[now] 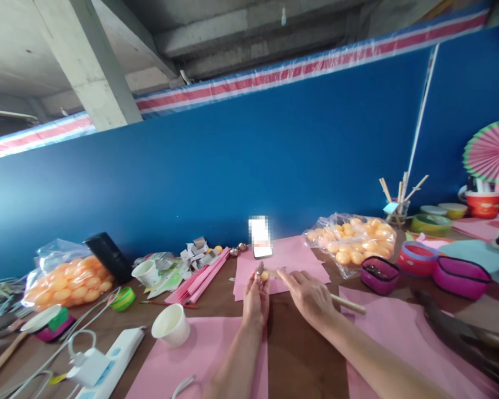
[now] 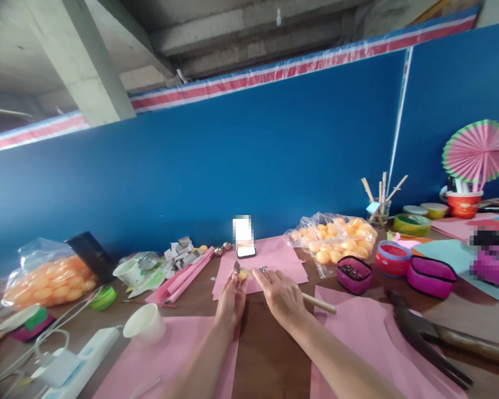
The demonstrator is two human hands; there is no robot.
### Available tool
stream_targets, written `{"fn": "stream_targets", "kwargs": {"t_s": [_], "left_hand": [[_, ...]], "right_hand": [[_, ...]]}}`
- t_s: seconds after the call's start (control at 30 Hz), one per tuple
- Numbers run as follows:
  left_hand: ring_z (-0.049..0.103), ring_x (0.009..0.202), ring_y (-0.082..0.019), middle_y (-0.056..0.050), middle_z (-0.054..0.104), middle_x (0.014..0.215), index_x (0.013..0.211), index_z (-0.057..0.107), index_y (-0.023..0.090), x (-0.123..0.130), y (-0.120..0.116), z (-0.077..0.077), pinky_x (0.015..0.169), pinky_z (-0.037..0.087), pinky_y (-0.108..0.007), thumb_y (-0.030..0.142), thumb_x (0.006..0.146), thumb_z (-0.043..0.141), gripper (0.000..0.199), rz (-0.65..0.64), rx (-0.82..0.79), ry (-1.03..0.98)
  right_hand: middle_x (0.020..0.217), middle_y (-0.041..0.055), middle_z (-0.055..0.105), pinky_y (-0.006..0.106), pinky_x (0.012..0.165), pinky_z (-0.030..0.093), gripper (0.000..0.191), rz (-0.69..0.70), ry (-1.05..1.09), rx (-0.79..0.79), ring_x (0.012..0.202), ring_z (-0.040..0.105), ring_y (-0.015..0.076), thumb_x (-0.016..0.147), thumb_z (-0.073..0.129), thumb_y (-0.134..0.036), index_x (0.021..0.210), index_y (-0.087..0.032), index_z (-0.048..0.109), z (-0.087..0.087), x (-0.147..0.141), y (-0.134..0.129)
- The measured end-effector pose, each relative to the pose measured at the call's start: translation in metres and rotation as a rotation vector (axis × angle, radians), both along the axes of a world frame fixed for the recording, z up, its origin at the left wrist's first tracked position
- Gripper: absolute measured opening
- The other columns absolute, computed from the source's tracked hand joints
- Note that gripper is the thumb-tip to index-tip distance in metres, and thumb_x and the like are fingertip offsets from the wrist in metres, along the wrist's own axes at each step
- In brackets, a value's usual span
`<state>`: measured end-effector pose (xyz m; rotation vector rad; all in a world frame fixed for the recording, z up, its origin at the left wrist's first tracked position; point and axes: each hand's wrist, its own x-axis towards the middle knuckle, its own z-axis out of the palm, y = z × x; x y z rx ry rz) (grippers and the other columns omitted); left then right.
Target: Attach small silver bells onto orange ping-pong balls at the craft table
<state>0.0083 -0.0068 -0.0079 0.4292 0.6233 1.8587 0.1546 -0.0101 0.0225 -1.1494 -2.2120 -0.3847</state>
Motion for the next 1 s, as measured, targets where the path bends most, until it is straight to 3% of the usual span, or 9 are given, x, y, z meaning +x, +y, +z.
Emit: {"fn": "stream_targets", "kwargs": {"t_s": [0.2,0.43,0.7,1.0], "left_hand": [[0.061,0.084,-0.015,-0.007,0.065,0.086,0.08,0.059,0.012,-0.001,0.0,0.004,0.081,0.048,-0.026,0.013,0.074,0.056,0.008,0.039,-0.126,-0.042],[0.062,0.08,-0.016,-0.009,0.065,0.085,0.083,0.059,0.011,0.001,-0.003,0.006,0.075,0.05,-0.027,0.02,0.073,0.058,0.014,-0.021,-0.137,0.008],[0.063,0.076,-0.018,-0.01,0.064,0.079,0.079,0.058,0.01,0.002,-0.002,0.007,0.068,0.051,-0.027,0.024,0.076,0.053,0.015,-0.011,-0.204,-0.047],[0.062,0.071,-0.015,-0.009,0.064,0.078,0.079,0.058,0.01,0.001,-0.001,0.004,0.063,0.051,-0.024,0.027,0.075,0.055,0.018,-0.016,-0.202,-0.042]], "right_hand": [[0.085,0.0044,0.058,0.025,0.065,0.033,0.038,-0.211,0.062,-0.063,0.08,0.049,0.0171,0.084,0.037,-0.016,0.119,-0.03,0.043,-0.002,0.016,0.019],[0.082,0.0056,0.055,0.027,0.061,0.031,0.045,-0.404,-0.064,-0.186,0.075,0.05,0.0178,0.081,0.037,-0.008,0.116,-0.035,0.044,-0.015,0.034,0.042],[0.082,0.0083,0.057,0.028,0.062,0.032,0.035,-0.431,-0.095,-0.243,0.078,0.051,0.0193,0.081,0.039,-0.01,0.106,-0.029,0.055,-0.019,0.036,0.05],[0.089,0.0093,0.054,0.028,0.061,0.031,0.032,-0.443,-0.095,-0.281,0.081,0.049,0.0203,0.079,0.041,-0.009,0.103,-0.025,0.055,-0.022,0.036,0.052]]}}
